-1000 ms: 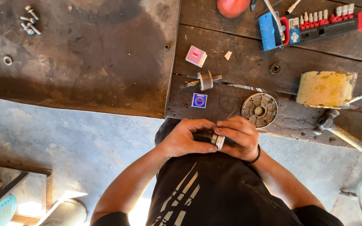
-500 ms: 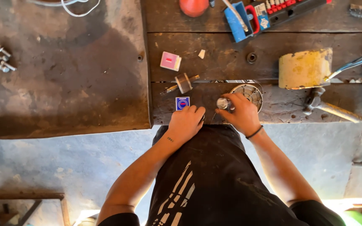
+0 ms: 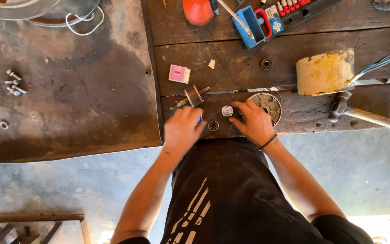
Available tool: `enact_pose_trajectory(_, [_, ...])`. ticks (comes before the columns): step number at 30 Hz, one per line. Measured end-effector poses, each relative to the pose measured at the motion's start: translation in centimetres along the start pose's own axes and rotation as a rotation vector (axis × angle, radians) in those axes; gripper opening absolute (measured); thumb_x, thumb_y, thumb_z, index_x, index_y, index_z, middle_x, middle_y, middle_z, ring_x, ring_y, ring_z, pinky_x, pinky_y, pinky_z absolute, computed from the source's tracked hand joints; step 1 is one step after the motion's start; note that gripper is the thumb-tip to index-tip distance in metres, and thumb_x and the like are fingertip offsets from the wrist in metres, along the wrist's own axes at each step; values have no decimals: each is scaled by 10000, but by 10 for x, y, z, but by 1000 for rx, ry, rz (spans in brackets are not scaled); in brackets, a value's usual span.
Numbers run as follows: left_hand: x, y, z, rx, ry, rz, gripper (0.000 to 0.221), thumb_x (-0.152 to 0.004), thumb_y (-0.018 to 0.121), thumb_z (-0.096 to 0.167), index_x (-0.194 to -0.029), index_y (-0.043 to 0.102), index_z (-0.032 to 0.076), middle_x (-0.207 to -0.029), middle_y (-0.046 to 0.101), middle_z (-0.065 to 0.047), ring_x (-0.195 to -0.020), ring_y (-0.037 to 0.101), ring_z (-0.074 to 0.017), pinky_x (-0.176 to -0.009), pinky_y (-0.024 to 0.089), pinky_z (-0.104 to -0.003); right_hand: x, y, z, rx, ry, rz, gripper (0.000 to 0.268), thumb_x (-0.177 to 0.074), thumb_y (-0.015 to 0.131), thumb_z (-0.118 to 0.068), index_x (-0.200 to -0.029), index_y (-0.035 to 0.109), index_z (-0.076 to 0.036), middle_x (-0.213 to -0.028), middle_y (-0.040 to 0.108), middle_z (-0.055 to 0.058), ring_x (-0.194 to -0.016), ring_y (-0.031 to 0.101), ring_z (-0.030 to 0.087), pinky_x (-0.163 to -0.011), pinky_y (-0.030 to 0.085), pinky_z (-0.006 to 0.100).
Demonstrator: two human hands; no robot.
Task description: Repairing an electric motor by inspecting the rotor and installing a new bearing on the shaft.
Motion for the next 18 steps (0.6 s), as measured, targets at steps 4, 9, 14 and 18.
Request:
enact_pose_trajectory(4, [0,-20,-31,-23,-77,-104,459,-786,819,374,-1181,666,198,-966,648,1,-899,692,-233,-708,600,-379,9,2,8,-140,-27,15,398,-877,753,-436,-1253,676,-332,-943,636,-44,-886,718,239,-753,582,391])
enact_pose_trajectory(9, [0,-1,-17,-98,-69,-291,671,-756,866,345,-1327,580,141,-1089,607,-65,-912,710,-293,-689,618,-441,2,-8,-38,-228,-183,-26,336,-878,750,-388,-1178,707,-246,-912,681,29,-880,731,295,-736,583,431])
enact_pose_trajectory(14, [11,31,-14,-176,-35,-90,636,-716,863,287,-1270,591,136,-1070,581,-47,-860,712,-251,-676,597,-384,0,-5,-62,-242,-252,-24,328,-878,753,-388,-1159,710,-224,-881,682,23,-834,733,270,-711,583,397])
enact_pose_trajectory(18, [14,3,1,35,23,102,580,-745,826,342,-1275,632,207,-1202,623,-26,-1005,716,-233,-776,602,-352,-5,-13,-59,-457,-146,-33,504,-845,796,-393,-1274,664,-163,-952,704,82,-852,732,331,-715,569,468])
Point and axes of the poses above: each hand's wrist, its own x-axis away from the middle knuckle, its own y-axis out of the palm, z = x × y, the point moved 5 cm from there along -x, towards the middle knuckle
